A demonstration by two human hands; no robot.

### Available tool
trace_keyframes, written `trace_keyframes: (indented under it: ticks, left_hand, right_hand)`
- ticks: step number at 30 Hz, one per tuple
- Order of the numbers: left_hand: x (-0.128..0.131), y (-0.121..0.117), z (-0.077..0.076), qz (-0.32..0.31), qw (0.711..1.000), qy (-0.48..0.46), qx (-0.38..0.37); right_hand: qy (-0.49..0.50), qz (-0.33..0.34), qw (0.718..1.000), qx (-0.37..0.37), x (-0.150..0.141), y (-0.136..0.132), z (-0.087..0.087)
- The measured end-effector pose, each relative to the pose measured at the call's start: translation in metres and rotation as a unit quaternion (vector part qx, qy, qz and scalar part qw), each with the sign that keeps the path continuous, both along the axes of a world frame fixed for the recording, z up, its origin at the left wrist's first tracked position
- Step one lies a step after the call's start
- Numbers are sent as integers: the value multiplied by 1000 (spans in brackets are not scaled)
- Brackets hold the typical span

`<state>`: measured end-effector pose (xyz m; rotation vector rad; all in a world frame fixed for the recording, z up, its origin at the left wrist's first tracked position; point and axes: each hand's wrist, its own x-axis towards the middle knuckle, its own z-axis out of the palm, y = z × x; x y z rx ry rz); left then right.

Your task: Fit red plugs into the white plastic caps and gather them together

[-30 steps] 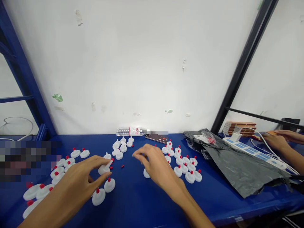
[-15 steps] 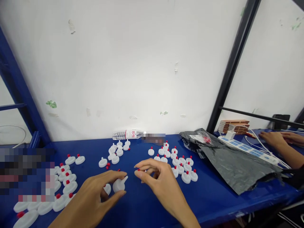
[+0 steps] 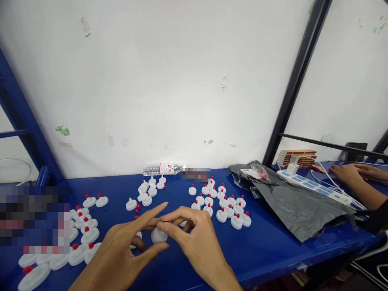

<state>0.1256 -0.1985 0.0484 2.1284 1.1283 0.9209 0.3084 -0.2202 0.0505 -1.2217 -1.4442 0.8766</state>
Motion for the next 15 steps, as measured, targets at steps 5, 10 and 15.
trace_keyframes:
  ticks: [5, 10, 15]
  left_hand:
    - [0, -3, 3, -5, 997, -50, 54]
    - [0, -6, 8, -8, 995, -98, 5]
    - [3, -7, 8, -18, 992, -124, -31]
  right_hand:
    - [114, 26, 993, -11, 0, 3, -1]
    - [174, 62, 983, -6, 0, 5, -4]
    - [143, 18, 990, 8, -3, 5, -8]
